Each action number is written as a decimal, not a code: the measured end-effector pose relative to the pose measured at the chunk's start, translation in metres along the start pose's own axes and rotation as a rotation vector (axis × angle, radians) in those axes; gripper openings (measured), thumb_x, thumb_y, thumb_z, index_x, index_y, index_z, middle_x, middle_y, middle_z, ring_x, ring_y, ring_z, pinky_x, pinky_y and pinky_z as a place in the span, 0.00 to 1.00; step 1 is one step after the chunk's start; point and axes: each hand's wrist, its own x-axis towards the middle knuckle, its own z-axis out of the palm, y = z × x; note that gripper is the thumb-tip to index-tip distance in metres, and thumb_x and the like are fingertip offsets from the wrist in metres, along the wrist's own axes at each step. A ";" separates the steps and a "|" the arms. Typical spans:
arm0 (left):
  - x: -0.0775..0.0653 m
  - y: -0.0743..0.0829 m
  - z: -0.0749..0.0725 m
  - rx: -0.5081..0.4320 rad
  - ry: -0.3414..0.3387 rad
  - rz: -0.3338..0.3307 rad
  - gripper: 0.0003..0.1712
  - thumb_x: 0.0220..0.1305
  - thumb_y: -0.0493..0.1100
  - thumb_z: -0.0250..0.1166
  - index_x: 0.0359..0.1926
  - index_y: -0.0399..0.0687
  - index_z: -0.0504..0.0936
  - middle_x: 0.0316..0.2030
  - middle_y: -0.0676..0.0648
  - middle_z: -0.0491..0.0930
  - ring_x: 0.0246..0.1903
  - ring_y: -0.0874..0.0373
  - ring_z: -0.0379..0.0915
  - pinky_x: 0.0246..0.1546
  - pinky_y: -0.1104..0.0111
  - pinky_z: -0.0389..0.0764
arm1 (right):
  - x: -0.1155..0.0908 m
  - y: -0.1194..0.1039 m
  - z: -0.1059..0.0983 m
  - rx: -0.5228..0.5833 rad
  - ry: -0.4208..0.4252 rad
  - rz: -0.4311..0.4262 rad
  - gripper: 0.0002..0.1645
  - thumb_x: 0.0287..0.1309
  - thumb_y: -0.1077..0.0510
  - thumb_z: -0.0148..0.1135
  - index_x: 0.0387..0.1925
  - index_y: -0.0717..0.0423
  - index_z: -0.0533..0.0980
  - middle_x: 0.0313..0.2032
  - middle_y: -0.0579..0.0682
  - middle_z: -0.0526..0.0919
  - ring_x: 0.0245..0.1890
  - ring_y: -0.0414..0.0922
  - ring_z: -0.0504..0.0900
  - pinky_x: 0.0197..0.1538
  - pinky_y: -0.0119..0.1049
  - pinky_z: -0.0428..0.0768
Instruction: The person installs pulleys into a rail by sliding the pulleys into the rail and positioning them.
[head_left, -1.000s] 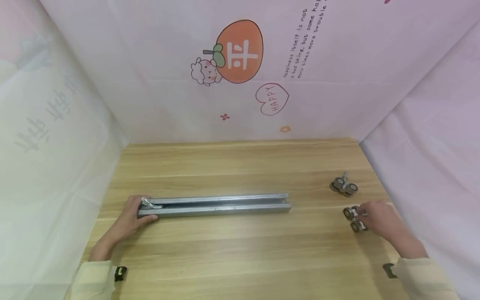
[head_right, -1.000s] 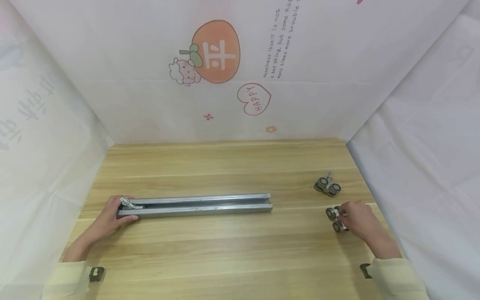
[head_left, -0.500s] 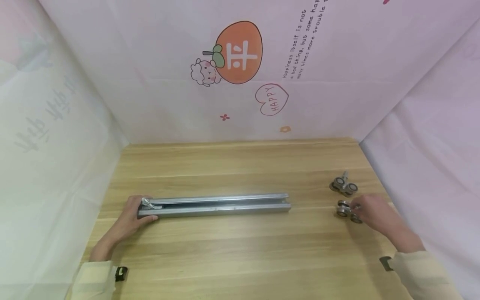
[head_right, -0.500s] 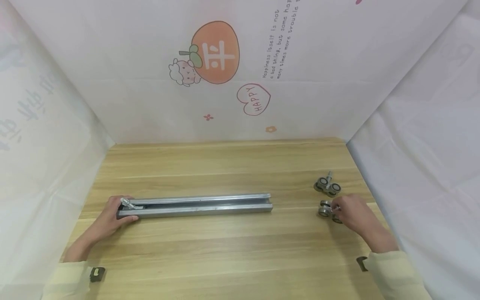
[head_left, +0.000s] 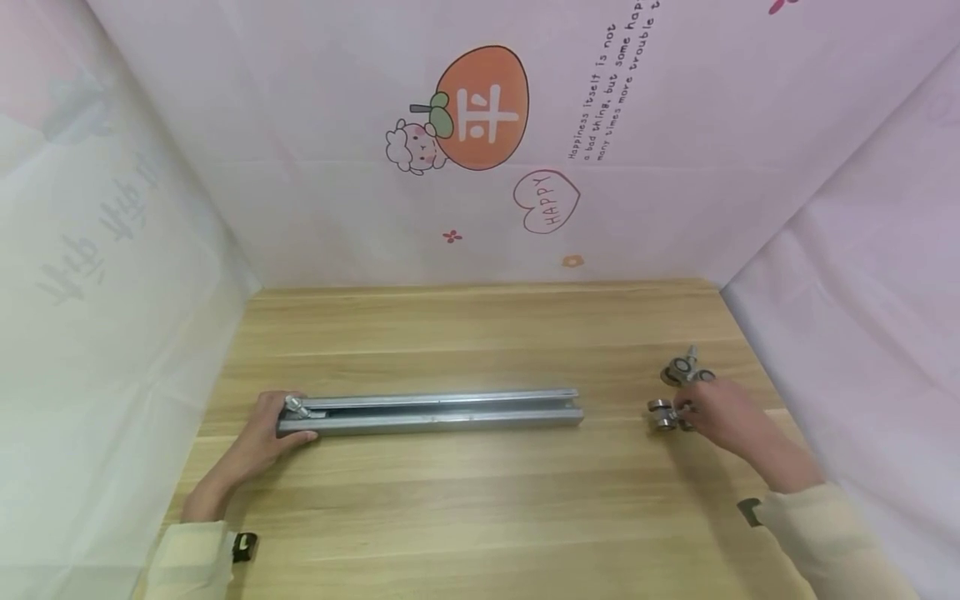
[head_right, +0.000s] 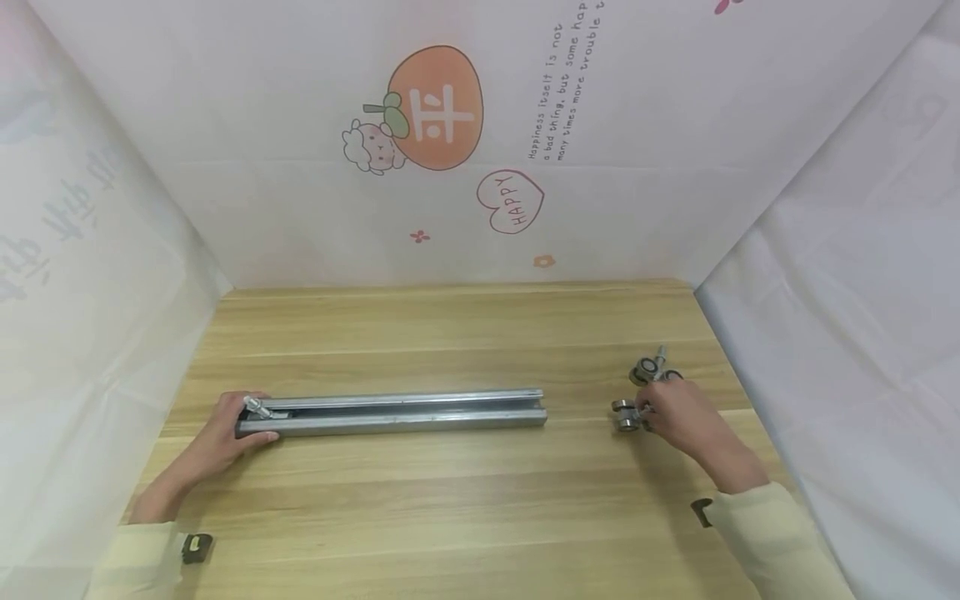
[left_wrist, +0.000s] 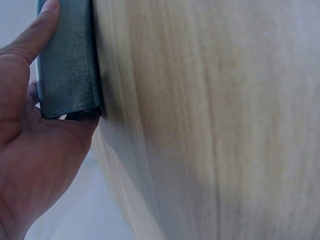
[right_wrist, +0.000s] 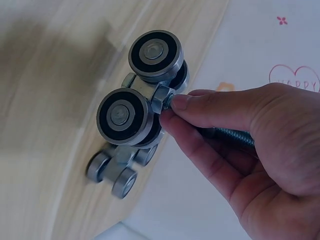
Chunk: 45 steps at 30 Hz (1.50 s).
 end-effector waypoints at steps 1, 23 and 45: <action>0.000 0.000 0.000 0.002 0.000 0.000 0.36 0.53 0.44 0.73 0.58 0.34 0.68 0.50 0.35 0.65 0.51 0.45 0.60 0.50 0.52 0.63 | 0.002 -0.002 0.000 0.000 -0.004 -0.007 0.10 0.38 0.69 0.71 0.25 0.54 0.84 0.25 0.48 0.85 0.23 0.43 0.78 0.28 0.43 0.79; 0.001 -0.002 -0.001 -0.006 -0.006 -0.005 0.37 0.52 0.46 0.73 0.59 0.35 0.68 0.50 0.36 0.66 0.51 0.47 0.60 0.50 0.53 0.64 | 0.043 -0.042 0.010 0.077 -0.083 -0.052 0.10 0.44 0.71 0.67 0.24 0.54 0.83 0.23 0.45 0.84 0.21 0.34 0.74 0.28 0.34 0.79; 0.001 0.005 -0.002 -0.012 0.001 -0.005 0.37 0.52 0.43 0.73 0.59 0.32 0.68 0.50 0.34 0.65 0.50 0.46 0.59 0.49 0.54 0.63 | 0.067 -0.064 0.026 0.058 -0.097 -0.091 0.13 0.44 0.73 0.62 0.21 0.52 0.82 0.19 0.40 0.78 0.17 0.35 0.69 0.22 0.31 0.73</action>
